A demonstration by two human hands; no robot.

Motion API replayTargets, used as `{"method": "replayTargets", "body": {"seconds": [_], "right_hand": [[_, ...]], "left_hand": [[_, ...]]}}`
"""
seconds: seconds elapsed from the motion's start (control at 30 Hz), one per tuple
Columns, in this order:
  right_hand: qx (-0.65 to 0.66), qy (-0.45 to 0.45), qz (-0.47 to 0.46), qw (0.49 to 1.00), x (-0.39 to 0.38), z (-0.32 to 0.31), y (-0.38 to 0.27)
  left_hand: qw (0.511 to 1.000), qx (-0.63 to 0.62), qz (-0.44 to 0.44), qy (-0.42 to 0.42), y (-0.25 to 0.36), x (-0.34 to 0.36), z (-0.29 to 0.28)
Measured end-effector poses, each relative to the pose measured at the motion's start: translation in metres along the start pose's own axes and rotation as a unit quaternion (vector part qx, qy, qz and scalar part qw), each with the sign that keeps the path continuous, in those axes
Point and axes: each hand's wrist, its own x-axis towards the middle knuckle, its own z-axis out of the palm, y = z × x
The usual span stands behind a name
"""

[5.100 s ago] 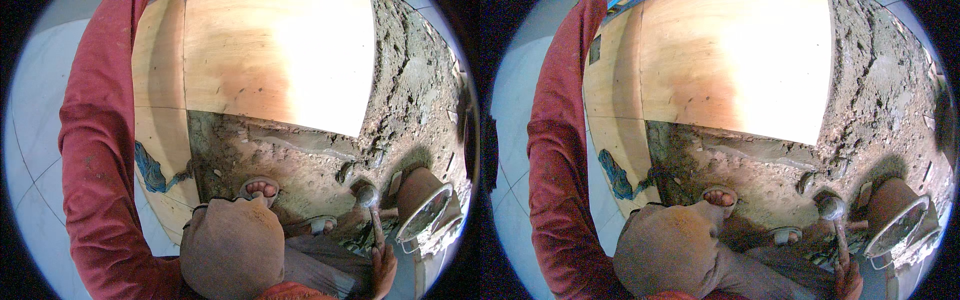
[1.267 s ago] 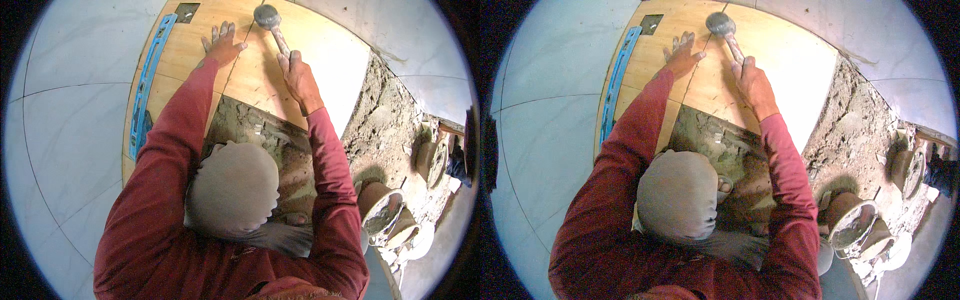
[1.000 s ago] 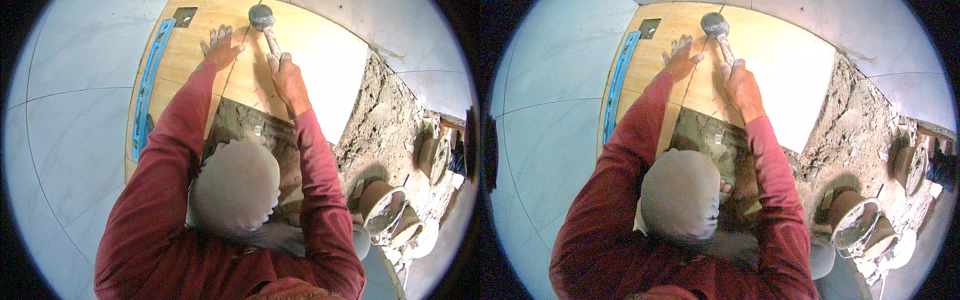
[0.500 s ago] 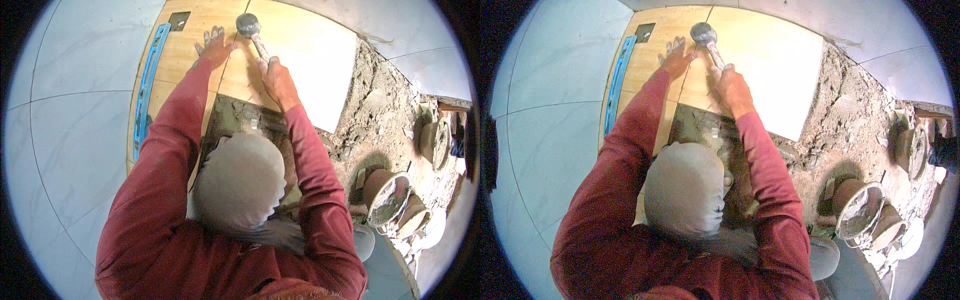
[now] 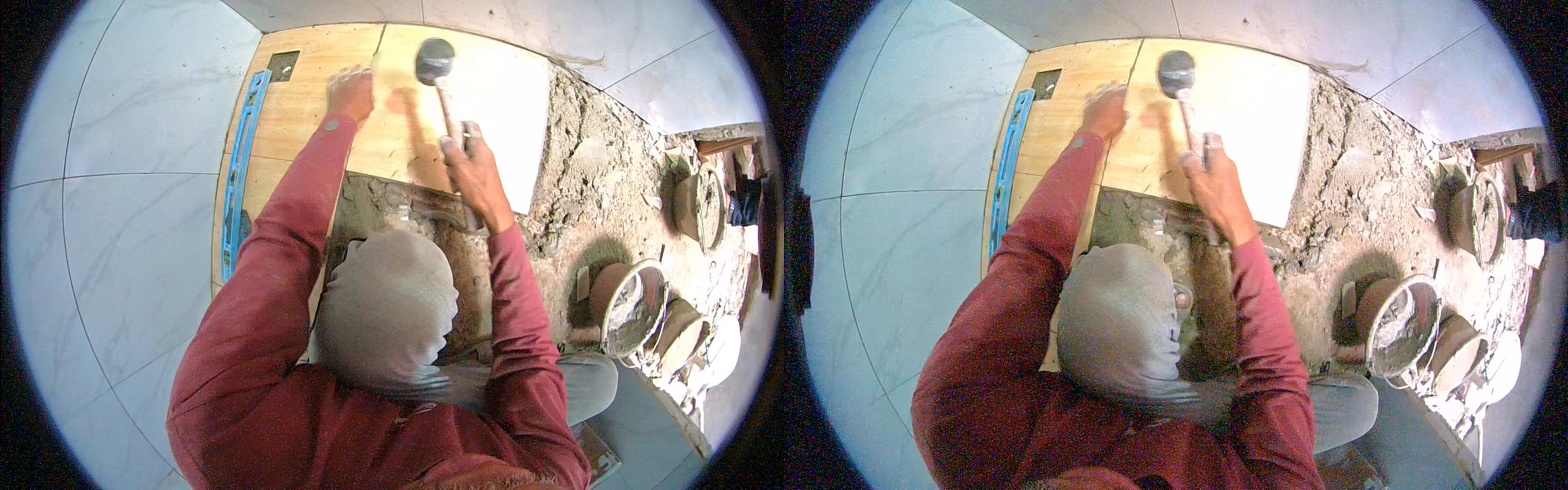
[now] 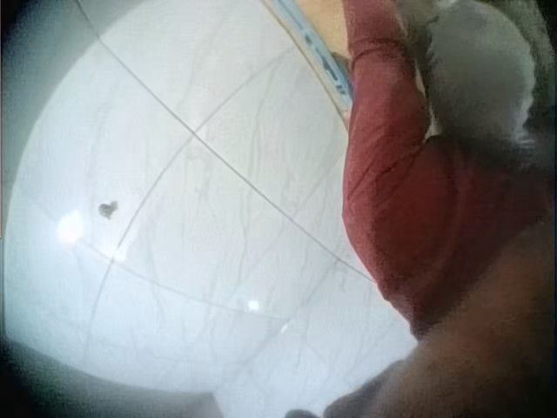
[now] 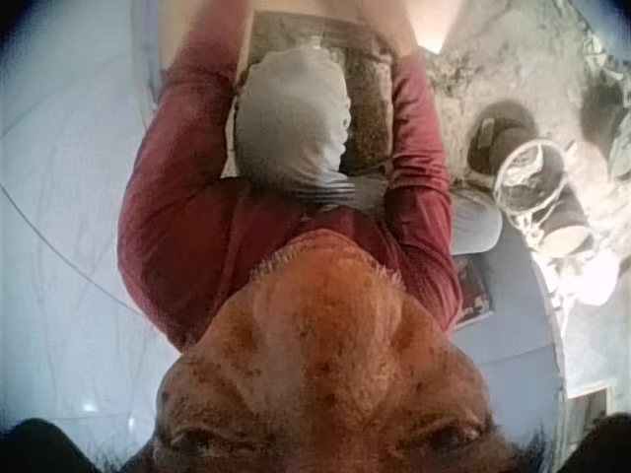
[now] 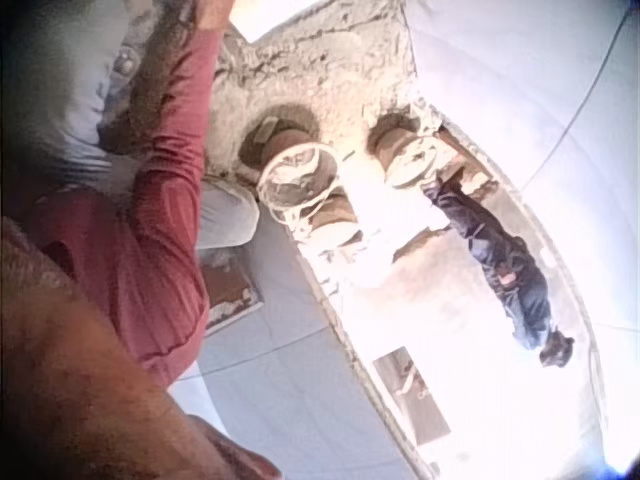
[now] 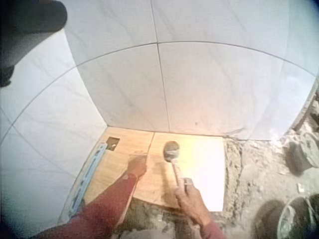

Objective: The person installs a floor tile using a rubber mallet and a level. They tap the tile into place on mortar, wipe the surface with a cloth, and use a level to check the alignment.

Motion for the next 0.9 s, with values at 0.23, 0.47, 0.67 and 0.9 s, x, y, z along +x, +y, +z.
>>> {"method": "replayTargets", "body": {"seconds": [0.23, 0.47, 0.67, 0.9], "right_hand": [[-0.049, 0.072, -0.026, 0.996, 0.001, -0.039, 0.014], [-0.296, 0.021, 0.0, 0.955, 0.065, 0.003, 0.061], [-0.211, 0.092, -0.042, 0.972, 0.055, 0.028, 0.054], [-0.094, 0.087, -0.031, 0.991, 0.019, 0.004, 0.019]], "left_hand": [[0.993, -0.037, -0.009, -0.109, 0.085, -0.021, -0.029], [0.991, 0.016, 0.018, -0.129, 0.088, -0.014, -0.022], [0.99, 0.03, 0.035, -0.13, 0.077, -0.013, -0.013], [0.977, 0.043, 0.002, -0.21, 0.089, 0.002, -0.018]]}}
